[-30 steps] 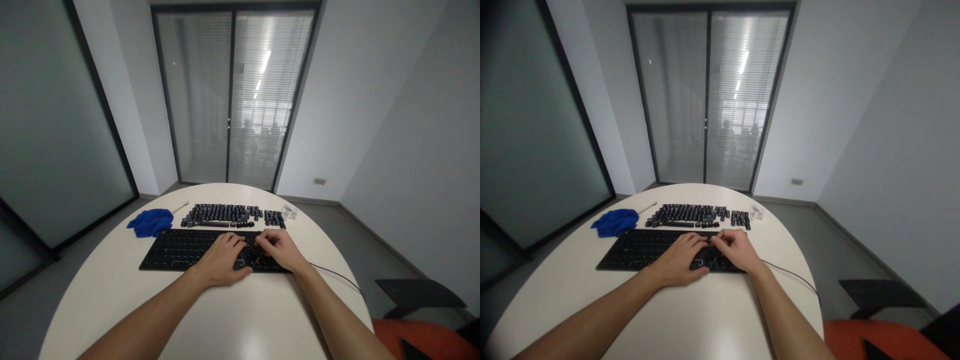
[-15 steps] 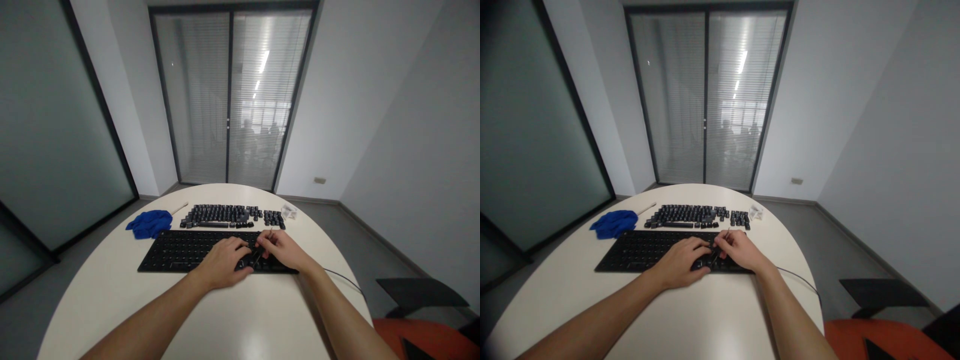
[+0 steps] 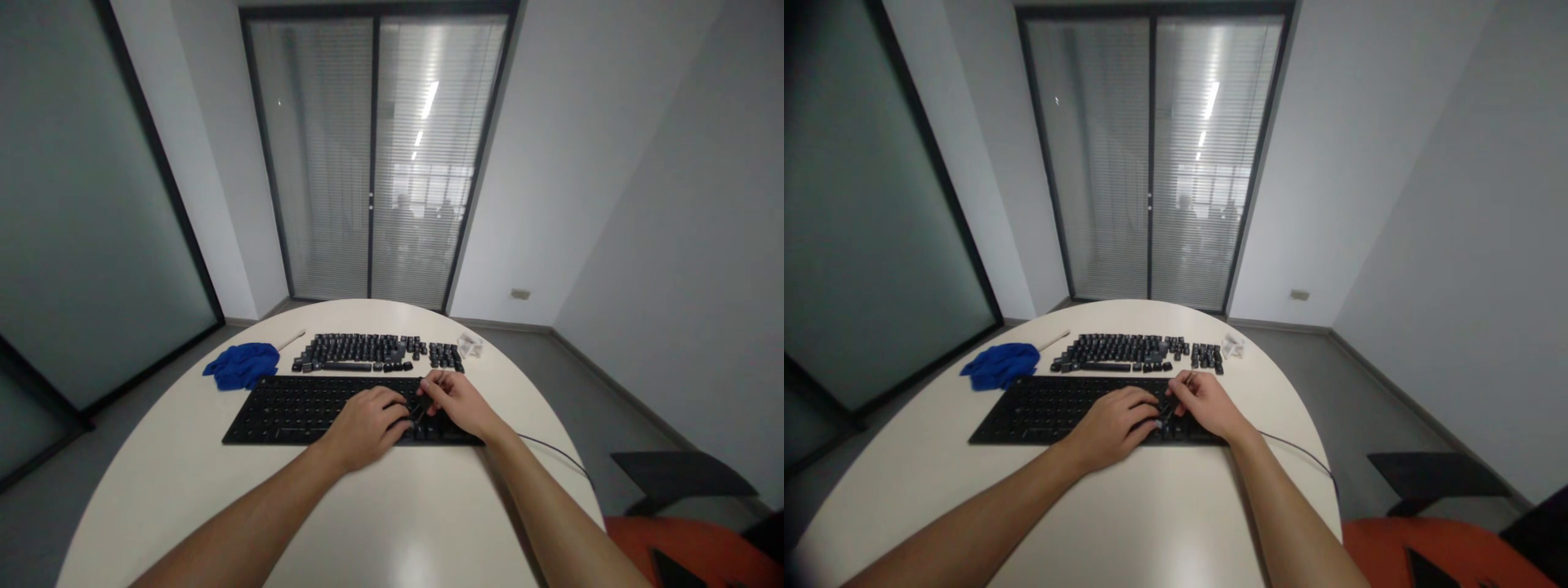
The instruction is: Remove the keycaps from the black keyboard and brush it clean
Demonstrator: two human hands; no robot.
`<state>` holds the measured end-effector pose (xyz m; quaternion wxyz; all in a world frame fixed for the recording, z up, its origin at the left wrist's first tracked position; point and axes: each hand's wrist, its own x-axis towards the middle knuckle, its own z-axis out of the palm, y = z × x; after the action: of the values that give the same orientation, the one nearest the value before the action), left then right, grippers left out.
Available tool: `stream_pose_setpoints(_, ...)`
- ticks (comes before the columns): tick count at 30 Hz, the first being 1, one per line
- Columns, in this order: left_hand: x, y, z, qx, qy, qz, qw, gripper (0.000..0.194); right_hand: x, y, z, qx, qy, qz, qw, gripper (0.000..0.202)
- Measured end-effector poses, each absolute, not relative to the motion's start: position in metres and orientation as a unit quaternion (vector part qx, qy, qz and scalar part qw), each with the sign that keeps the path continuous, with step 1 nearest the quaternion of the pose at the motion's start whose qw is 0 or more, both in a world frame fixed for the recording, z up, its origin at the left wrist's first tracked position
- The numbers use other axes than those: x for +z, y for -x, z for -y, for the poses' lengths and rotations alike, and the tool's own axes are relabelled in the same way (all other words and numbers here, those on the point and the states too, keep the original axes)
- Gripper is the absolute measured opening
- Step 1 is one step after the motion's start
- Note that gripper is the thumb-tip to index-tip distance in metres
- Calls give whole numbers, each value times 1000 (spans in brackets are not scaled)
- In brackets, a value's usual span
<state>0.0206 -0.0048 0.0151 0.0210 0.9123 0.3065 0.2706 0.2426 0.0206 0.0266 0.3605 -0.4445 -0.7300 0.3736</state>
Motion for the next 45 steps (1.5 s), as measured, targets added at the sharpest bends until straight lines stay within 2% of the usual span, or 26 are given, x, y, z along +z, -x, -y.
stream_pose_setpoints(5,18,-21,6,292,-905,-306,42,19,29,-239,-19,348,450,734,371,37)
stream_pose_setpoints(11,17,-21,5,269,-915,-297,41,16,29,-239,-20,330,452,739,375,44)
stream_pose_setpoints(15,15,-22,4,277,-901,-328,65,13,26,-240,-21,346,457,734,366,37)
stream_pose_setpoints(28,5,-38,13,339,-814,-450,143,12,26,-236,-19,356,437,737,373,35)
stream_pose_setpoints(39,6,-38,9,404,-770,-463,173,12,35,-226,-10,283,431,774,367,28)
stream_pose_setpoints(45,5,-37,6,428,-765,-445,184,13,26,-218,-17,358,446,693,439,38)
